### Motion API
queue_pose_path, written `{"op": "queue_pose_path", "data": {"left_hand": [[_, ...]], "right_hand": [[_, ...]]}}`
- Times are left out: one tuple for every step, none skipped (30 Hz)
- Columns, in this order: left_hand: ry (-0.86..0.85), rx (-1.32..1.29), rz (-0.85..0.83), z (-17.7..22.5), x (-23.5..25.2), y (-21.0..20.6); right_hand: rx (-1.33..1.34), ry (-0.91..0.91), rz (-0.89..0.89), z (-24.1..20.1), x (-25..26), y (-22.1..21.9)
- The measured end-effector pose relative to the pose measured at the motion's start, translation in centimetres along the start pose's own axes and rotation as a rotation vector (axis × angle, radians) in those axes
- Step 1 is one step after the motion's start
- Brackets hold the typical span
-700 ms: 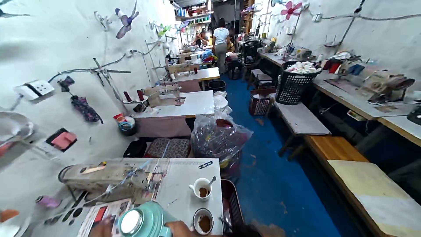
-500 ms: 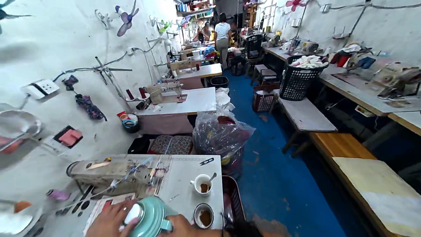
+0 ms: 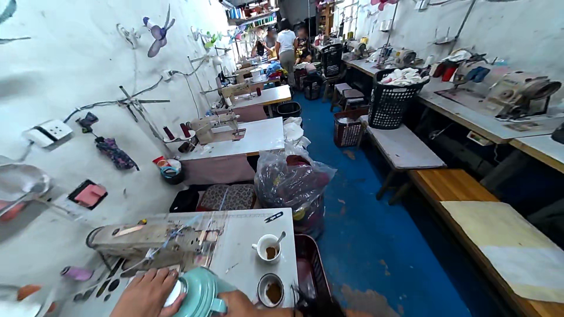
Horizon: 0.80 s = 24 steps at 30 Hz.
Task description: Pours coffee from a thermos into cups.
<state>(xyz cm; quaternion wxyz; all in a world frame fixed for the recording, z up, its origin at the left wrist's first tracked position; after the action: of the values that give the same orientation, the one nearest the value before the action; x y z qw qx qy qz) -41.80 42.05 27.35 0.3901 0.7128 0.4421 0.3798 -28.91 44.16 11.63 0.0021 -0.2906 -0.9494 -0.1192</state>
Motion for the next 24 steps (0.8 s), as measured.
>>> {"op": "queue_pose_path", "data": {"left_hand": [[0.000,-0.004,-0.023,0.0,0.1,-0.1],[0.000,-0.005,-0.038,0.0,0.1,-0.3],[-0.003,-0.003,-0.043,0.0,0.1,-0.4],[-0.008,0.001,-0.043,0.0,0.1,-0.5],[-0.014,0.004,-0.034,0.0,0.1,-0.6],[-0.024,0.010,-0.018,0.0,0.2,-0.6],[-0.033,0.018,-0.001,0.1,0.2,-0.7],[-0.041,0.024,0.009,0.2,0.3,-0.7],[-0.044,0.034,0.020,0.2,0.3,-0.7],[-0.040,0.046,0.023,0.2,0.3,-0.7],[-0.026,0.051,0.016,0.2,0.3,-0.6],[-0.003,0.055,0.008,0.2,0.3,-0.5],[0.022,0.058,0.004,0.3,0.2,-0.4],[0.049,0.057,-0.003,0.3,0.1,-0.4],[0.079,0.056,-0.010,0.3,0.1,-0.3],[0.109,0.051,-0.024,0.3,0.0,-0.2],[0.139,0.048,-0.032,0.3,-0.1,0.0],[0.174,0.040,-0.054,0.3,-0.1,0.1],[0.217,0.031,-0.079,0.2,-0.2,0.2],[0.271,0.019,-0.107,0.0,-0.2,0.2],[0.332,0.000,-0.135,-0.2,-0.1,0.3],[0.401,-0.025,-0.174,-0.3,-0.2,0.6],[0.472,-0.044,-0.217,-0.2,-0.4,0.9],[0.555,-0.069,-0.285,-0.2,-0.6,1.3]], "right_hand": [[0.003,0.012,0.010,0.2,0.0,-0.1],[0.003,0.024,0.018,0.4,0.1,-0.1],[0.004,0.035,0.023,0.5,0.1,-0.2],[0.007,0.045,0.023,0.6,0.2,-0.2],[0.012,0.053,0.027,0.6,0.2,-0.3],[0.018,0.059,0.032,0.6,0.2,-0.3],[0.025,0.059,0.032,0.6,0.2,-0.4],[0.028,0.052,0.024,0.6,0.2,-0.4],[0.027,0.048,0.017,0.6,0.3,-0.5],[0.028,0.046,0.013,0.6,0.4,-0.5],[0.030,0.049,0.013,0.7,0.4,-0.5],[0.035,0.050,0.015,0.7,0.5,-0.5],[0.040,0.054,0.021,0.8,0.5,-0.5],[0.047,0.055,0.026,0.7,0.4,-0.5],[0.049,0.052,0.028,0.7,0.3,-0.5],[0.045,0.049,0.029,0.5,0.2,-0.5],[0.040,0.048,0.032,0.4,0.1,-0.5],[0.036,0.046,0.036,0.4,0.1,-0.5],[0.038,0.048,0.046,0.5,0.2,-0.5],[0.047,0.050,0.056,0.5,0.3,-0.6],[0.051,0.053,0.071,0.5,0.4,-0.5],[0.046,0.063,0.092,0.4,0.4,-0.4],[0.049,0.070,0.103,0.2,0.3,-0.4],[0.049,0.072,0.111,-0.1,0.2,-0.4]]}}
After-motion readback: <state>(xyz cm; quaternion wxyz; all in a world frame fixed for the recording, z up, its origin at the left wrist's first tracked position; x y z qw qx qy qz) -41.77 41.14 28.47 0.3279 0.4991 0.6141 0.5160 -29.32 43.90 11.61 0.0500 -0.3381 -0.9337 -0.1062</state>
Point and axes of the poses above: each hand's wrist, its own x-axis towards the middle knuckle, its own y-axis out of the back of the hand, z = x × y, the point moved 8 cm from there along x, towards the middle knuckle, and after that the axes turned 5 degrees about y, right-handed, at the moved point
